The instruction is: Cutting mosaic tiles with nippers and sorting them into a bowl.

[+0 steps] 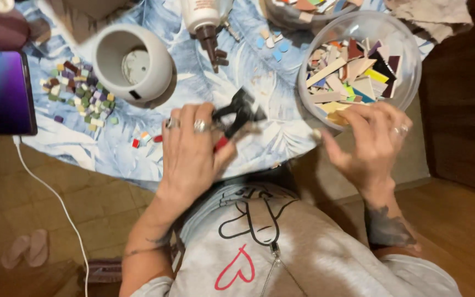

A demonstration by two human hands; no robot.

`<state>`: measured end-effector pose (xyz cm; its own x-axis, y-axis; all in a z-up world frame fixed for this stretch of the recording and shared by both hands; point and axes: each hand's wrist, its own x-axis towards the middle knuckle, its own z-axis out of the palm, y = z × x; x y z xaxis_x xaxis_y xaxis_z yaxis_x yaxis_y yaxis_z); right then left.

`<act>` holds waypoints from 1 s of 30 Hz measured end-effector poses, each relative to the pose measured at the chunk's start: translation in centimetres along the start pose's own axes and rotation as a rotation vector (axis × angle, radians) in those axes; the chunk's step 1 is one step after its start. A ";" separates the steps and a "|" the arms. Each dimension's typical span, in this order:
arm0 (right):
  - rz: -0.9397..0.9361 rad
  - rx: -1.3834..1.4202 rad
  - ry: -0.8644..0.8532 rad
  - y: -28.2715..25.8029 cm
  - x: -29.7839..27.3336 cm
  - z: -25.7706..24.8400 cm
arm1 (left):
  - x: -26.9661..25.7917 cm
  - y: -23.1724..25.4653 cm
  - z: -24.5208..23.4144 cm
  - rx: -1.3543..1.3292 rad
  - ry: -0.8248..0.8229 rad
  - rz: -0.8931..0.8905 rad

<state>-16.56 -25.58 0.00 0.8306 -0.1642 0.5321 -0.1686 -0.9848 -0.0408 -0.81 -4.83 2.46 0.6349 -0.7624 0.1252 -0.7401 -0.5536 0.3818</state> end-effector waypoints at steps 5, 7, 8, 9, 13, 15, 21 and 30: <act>0.036 0.185 0.063 -0.3 -2.5 3.1 | 0.2 -1.3 2.1 0.095 0.029 -0.058; 0.012 0.157 0.114 -1.3 -3.6 3.8 | 0.1 -1.9 3.0 0.067 0.057 -0.084; 0.007 0.179 0.112 -1.9 -3.9 4.0 | 0.0 -2.2 3.4 0.060 0.095 -0.102; 0.001 0.201 0.109 -2.5 -4.2 4.2 | 0.0 -2.6 3.8 0.054 0.133 -0.119; -0.005 0.338 0.031 -7.0 -0.5 2.6 | -0.1 -3.1 3.9 0.088 0.162 -0.133; -0.057 0.416 0.101 -7.8 -0.3 3.5 | -0.2 -3.5 3.9 0.075 0.208 -0.128; -0.128 0.439 0.258 -8.2 -0.5 5.1 | -0.5 -3.8 4.3 0.014 0.273 -0.094; -0.146 0.394 0.319 -8.1 -3.8 6.4 | -2.9 -1.4 3.9 -1.212 0.167 0.032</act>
<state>-14.95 -17.39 -7.07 0.6175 -0.0588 0.7844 0.2001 -0.9527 -0.2289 -2.45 -3.18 -2.05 0.7071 -0.6679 0.2322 -0.1272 0.2029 0.9709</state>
